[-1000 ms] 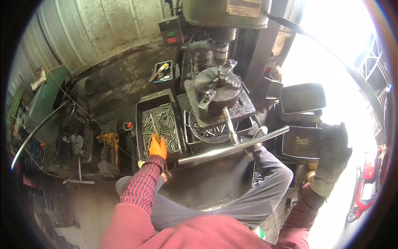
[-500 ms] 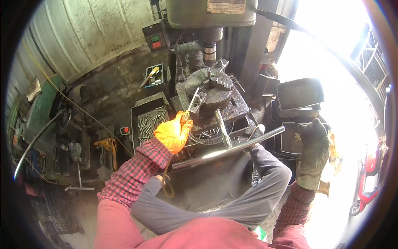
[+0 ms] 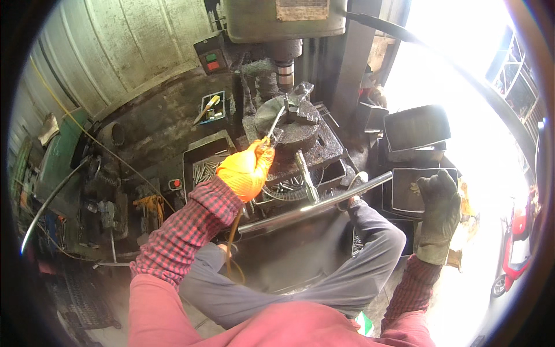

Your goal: The person repeatedly picks small metal rods from a tray, places each rod into a drill press chuck, and operates the machine to drill the rod. After each cycle, the person removes the rod and returns it to the tray, continuing the process for multiple pieces.

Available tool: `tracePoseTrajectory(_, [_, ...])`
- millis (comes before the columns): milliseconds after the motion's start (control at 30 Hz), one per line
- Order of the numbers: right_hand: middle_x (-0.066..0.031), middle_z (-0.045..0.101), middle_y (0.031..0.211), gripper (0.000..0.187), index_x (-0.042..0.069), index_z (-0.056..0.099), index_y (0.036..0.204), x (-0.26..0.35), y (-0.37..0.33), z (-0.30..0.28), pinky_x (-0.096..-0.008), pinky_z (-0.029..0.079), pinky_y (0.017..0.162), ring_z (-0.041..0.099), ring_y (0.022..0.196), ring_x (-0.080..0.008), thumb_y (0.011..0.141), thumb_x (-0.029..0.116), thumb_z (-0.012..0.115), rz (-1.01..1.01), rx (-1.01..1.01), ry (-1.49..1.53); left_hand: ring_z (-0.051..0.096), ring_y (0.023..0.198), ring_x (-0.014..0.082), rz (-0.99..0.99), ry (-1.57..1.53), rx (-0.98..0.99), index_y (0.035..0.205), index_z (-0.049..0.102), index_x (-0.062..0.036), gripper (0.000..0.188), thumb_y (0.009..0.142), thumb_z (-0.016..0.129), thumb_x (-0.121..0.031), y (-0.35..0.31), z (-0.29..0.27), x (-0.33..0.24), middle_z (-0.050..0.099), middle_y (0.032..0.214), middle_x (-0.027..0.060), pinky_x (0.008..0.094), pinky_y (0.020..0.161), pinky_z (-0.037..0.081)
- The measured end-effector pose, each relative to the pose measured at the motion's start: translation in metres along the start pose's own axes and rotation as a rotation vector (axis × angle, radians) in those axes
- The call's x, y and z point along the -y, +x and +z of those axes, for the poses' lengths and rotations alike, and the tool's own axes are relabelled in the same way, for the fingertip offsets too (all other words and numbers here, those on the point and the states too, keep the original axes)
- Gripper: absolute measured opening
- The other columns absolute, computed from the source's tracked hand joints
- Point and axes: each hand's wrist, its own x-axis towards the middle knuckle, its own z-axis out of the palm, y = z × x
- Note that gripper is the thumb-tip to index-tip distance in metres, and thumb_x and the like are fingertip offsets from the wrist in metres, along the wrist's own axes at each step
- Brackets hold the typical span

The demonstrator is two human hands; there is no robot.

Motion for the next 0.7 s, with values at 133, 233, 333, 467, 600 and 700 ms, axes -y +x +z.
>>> tracePoseTrajectory(133, [-0.0154,0.067,0.13,0.067,-0.004,0.055,0.148,0.001,-0.005,-0.003,-0.0527,0.049,0.116,0.066,0.123,-0.032,0.108,0.05,0.058,-0.005,0.002,0.066,0.072,0.088,0.0432,-0.024,-0.036,-0.048,0.138,0.064,-0.0079,0.052,0.111,0.048,-0.05,0.003,0.007,0.01,0.074,0.093,0.0228,0.0505,0.075,0.054])
tracePoseTrajectory(233, [-0.0156,0.068,0.129,0.067,-0.004,0.055,0.148,0.003,-0.008,-0.002,-0.0522,0.05,0.116,0.067,0.122,-0.0321,0.108,0.05,0.058,-0.031,-0.048,-0.03,0.072,0.089,0.0438,-0.149,-0.06,0.065,0.138,0.064,-0.0076,0.052,0.111,0.049,-0.049,0.005,0.012,0.023,0.074,0.093,0.0233,0.0501,0.077,0.054])
tracePoseTrajectory(333, [-0.0159,0.068,0.128,0.068,-0.004,0.055,0.147,0.004,-0.009,-0.003,-0.0522,0.05,0.115,0.067,0.122,-0.0325,0.107,0.05,0.059,-0.019,-0.045,-0.02,0.071,0.089,0.0438,-0.071,-0.166,0.012,0.138,0.064,-0.0078,0.053,0.111,0.048,-0.05,0.001,0.018,0.03,0.074,0.095,0.0231,0.0498,0.078,0.054])
tracePoseTrajectory(467, [-0.0172,0.067,0.128,0.067,-0.005,0.055,0.147,0.001,-0.008,-0.004,-0.0533,0.051,0.114,0.067,0.122,-0.0338,0.107,0.049,0.058,-0.019,-0.05,0.022,0.071,0.089,0.0427,-0.126,-0.136,0.178,0.132,0.066,-0.0062,0.052,0.111,0.049,-0.05,-0.018,0.014,0.025,0.073,0.094,0.0217,0.0483,0.079,0.054])
tracePoseTrajectory(600, [-0.0196,0.063,0.125,0.062,-0.006,0.056,0.145,-0.002,-0.009,0.0,-0.0549,0.052,0.113,0.064,0.121,-0.0354,0.111,0.045,0.051,0.01,-0.079,0.051,0.069,0.083,0.0377,-0.213,-0.133,0.215,0.123,0.067,-0.0053,0.049,0.111,0.049,-0.05,-0.023,-0.004,0.01,0.071,0.087,0.0174,0.0455,0.076,0.052])
tracePoseTrajectory(700, [-0.0201,0.064,0.125,0.06,-0.007,0.056,0.143,0.0,-0.01,0.007,-0.0566,0.051,0.112,0.064,0.119,-0.0373,0.111,0.043,0.053,0.017,-0.066,0.057,0.064,0.076,0.0305,-0.294,-0.278,0.131,0.116,0.068,-0.0047,0.046,0.112,0.05,-0.046,-0.016,-0.02,0.004,0.067,0.081,0.0128,0.0433,0.073,0.05])
